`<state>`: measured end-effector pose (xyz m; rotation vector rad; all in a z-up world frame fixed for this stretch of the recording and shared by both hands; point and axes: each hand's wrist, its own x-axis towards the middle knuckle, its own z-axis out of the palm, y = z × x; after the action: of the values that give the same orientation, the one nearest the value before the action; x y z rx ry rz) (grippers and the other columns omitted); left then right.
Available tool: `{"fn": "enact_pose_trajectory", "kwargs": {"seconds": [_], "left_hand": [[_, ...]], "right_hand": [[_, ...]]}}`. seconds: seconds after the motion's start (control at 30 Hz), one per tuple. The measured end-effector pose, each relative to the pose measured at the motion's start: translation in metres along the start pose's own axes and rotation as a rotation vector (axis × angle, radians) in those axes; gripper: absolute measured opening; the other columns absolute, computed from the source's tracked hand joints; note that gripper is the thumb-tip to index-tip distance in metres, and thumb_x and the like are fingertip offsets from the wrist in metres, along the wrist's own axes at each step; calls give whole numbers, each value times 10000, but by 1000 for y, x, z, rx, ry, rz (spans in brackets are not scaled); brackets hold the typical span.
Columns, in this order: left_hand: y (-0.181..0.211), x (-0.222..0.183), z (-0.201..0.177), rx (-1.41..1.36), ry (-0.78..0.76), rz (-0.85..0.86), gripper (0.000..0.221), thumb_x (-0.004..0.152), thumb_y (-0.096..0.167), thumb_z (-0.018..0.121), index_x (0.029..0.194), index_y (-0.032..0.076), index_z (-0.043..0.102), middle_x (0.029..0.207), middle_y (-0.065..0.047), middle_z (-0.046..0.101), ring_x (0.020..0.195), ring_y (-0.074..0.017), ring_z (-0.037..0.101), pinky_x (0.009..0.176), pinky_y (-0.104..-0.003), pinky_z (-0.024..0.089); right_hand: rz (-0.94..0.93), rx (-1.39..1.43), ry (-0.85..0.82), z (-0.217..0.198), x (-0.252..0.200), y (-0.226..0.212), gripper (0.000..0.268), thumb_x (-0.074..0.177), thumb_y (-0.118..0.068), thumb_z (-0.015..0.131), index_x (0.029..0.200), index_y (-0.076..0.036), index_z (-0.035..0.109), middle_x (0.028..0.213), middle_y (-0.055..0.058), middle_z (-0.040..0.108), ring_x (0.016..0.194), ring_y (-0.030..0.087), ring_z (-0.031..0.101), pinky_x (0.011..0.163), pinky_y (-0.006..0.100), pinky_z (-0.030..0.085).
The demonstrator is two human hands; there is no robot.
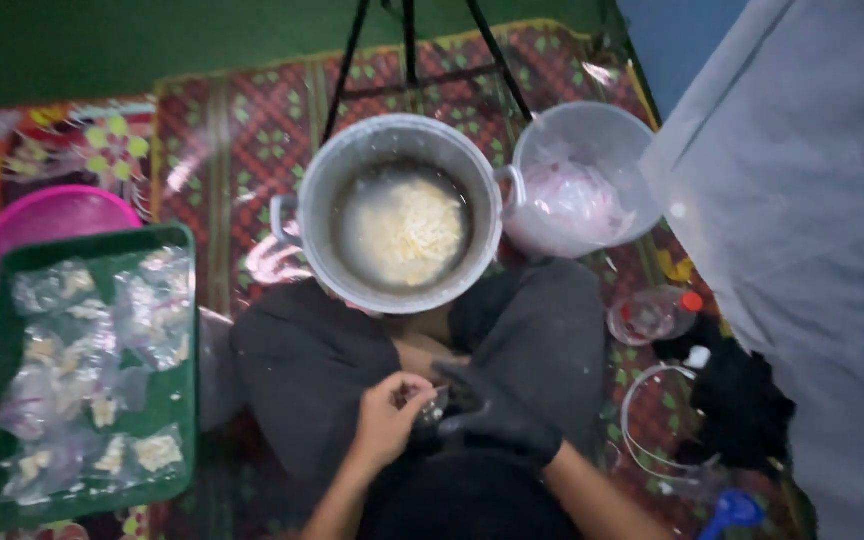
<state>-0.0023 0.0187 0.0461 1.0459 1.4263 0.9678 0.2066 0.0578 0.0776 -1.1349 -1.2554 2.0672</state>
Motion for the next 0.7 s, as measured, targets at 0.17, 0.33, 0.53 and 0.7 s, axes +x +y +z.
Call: {"fn": "enact_pose_trajectory", "kwargs": {"seconds": [0.17, 0.33, 0.53, 0.7], "left_hand": [[48, -20, -15, -61, 138, 198, 48, 767, -14, 799, 803, -25, 769, 927, -67, 755, 780, -154, 688, 719, -255, 557], [68, -18, -33, 206, 185, 249, 77, 791, 82, 793, 844, 33, 819, 822, -19, 721, 636, -119, 621, 587, -231, 506], [38, -15, -23, 86, 67, 96, 56, 805, 65, 799, 817, 14, 779, 700, -34, 722, 574, -116, 615, 564, -241, 519], [-4, -11, -13, -159, -13, -91, 98, 868, 21, 729, 952, -15, 760, 711, -87, 730, 577, -144, 640, 568, -252, 537]], "right_hand": [[-52, -101, -88, 21, 15, -11, 152, 913, -162, 683, 940, -16, 717, 899, 44, 733, 803, 103, 609, 758, 257, 523], [-152, -171, -34, 25, 8, -51, 231, 902, -143, 641, 1033, 11, 753, 966, 73, 732, 858, 136, 628, 785, 275, 526], [-446, -635, 339, -1, 22, 10, 316, 841, -201, 717, 1114, -43, 731, 1094, 65, 727, 906, 190, 667, 816, 299, 550], [-275, -549, 430, -1, 12, 32, 180, 826, -228, 738, 925, -79, 754, 869, 45, 742, 772, 158, 665, 762, 288, 559]]}}
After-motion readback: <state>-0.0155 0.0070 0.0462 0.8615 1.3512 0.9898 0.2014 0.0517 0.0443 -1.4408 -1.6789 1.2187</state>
